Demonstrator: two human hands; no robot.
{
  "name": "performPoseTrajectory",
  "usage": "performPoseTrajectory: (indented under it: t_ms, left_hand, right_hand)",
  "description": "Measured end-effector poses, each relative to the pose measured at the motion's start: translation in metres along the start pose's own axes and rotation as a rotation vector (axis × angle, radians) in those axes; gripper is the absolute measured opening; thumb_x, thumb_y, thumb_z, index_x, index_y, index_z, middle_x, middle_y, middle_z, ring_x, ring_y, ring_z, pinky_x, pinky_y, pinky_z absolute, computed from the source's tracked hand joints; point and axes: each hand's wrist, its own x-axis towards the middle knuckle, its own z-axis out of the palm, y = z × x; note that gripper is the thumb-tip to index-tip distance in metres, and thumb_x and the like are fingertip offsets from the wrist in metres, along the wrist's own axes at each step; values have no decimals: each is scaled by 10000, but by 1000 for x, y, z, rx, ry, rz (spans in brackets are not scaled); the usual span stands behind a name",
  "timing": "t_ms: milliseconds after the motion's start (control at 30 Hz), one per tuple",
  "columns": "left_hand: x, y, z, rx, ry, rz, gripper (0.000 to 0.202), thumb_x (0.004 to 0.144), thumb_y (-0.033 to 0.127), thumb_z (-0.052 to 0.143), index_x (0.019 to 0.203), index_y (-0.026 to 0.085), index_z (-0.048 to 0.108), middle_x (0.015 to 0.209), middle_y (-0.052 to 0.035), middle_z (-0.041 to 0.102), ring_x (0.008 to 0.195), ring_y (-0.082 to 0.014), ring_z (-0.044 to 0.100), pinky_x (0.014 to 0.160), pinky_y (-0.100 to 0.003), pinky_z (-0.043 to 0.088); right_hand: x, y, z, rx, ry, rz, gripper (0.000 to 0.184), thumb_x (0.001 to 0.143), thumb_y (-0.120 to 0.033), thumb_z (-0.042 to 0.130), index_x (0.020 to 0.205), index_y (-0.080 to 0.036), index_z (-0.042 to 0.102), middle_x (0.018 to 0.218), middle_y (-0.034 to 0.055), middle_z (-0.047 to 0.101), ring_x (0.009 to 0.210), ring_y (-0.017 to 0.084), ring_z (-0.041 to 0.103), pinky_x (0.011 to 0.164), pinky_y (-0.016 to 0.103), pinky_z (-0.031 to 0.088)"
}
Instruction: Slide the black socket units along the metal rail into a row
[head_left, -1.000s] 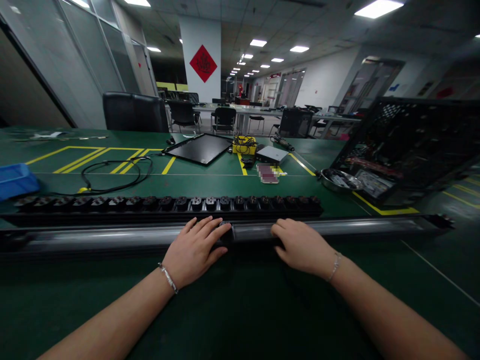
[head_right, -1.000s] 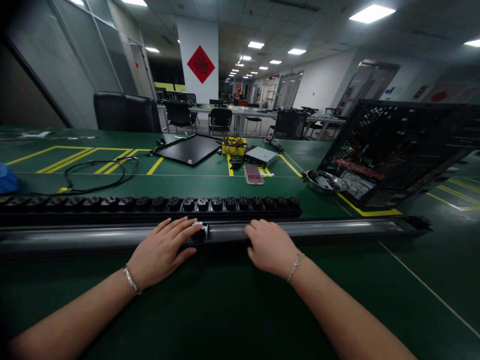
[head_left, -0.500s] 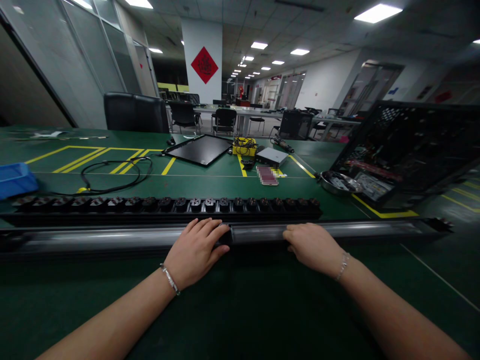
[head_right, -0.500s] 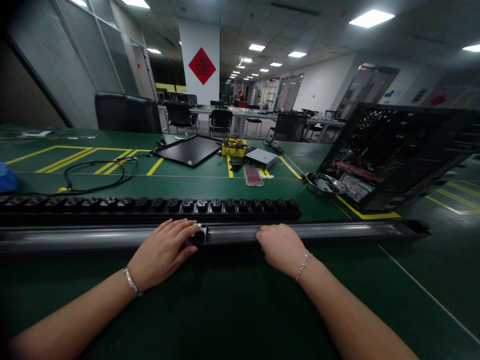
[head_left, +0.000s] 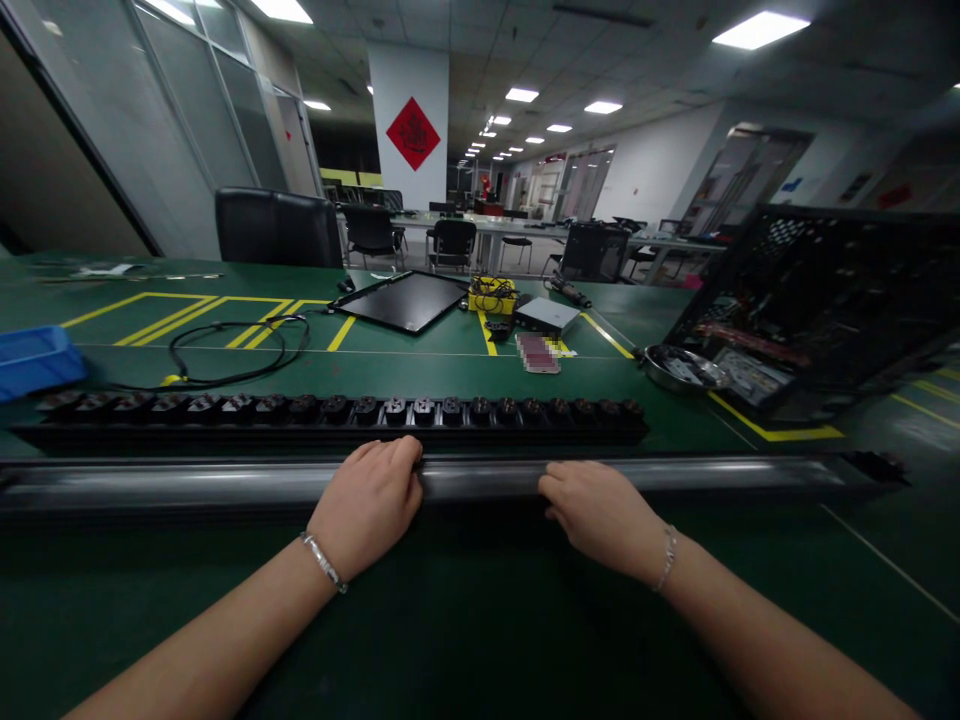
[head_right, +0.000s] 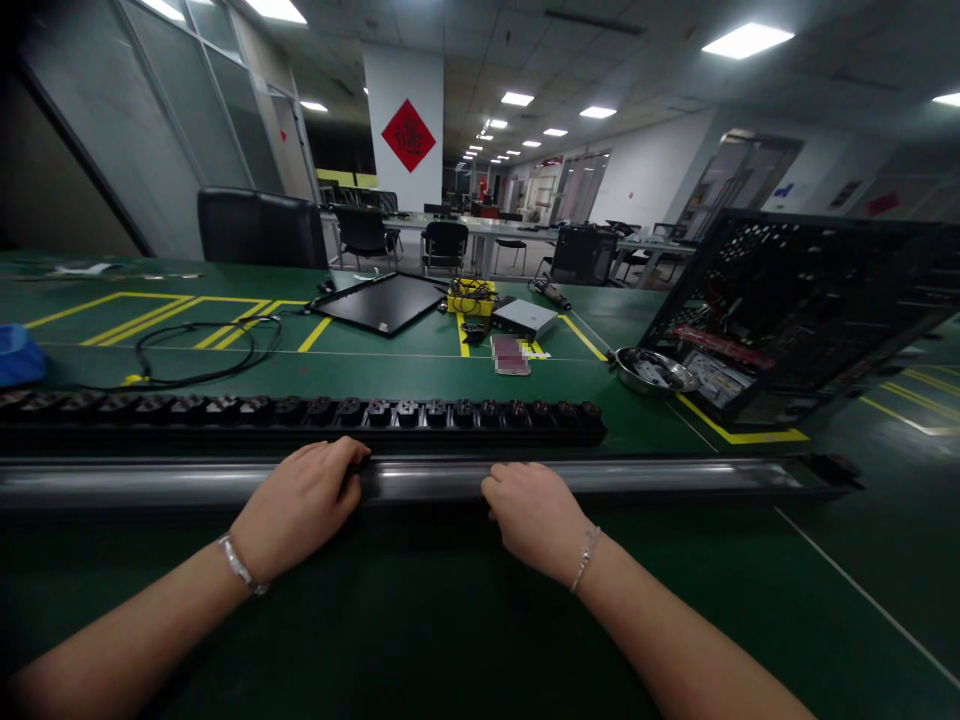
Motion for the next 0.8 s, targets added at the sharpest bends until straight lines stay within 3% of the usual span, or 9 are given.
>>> performPoseTrajectory:
  t_ms: [200,433,633,800]
  left_hand:
    - [0,-4,-5,30,-72,-64,241,763,85,391,946,176,519,889,-78,639,836,-221,615,767,-369,463]
    - [-1,-11,-10,97,-138,-82,288,766,72,371,974,171,543,930,-87,648,895,-227,610,795,-373,460]
    - [-8,-42,-21,187,-255,-152,440,751,31,331,1107,158,557,1090,-126,644,977,-259,614,807,-414,475]
    - [-16,-85,-31,330,-335,-254,418,791,66,312,1049,190,616,1160,-109,635,1033,-266,599,792,-417,477]
  right_hand:
    - [0,0,2,-2,7,-6,66,804,-164,549,836,-173,606,868,53,590,829,191,571,729,305,414]
    - [2,0,-2,12,-26,-4,75,788,-160,554,838,-174,609,883,53,594,830,193,578,727,307,418]
    - [2,0,-2,15,-20,4,70,785,-166,562,836,-177,608,880,49,596,832,199,582,726,312,426]
    - [1,1,-1,25,-17,1,68,787,-168,562,835,-178,609,875,50,594,828,196,579,736,313,427]
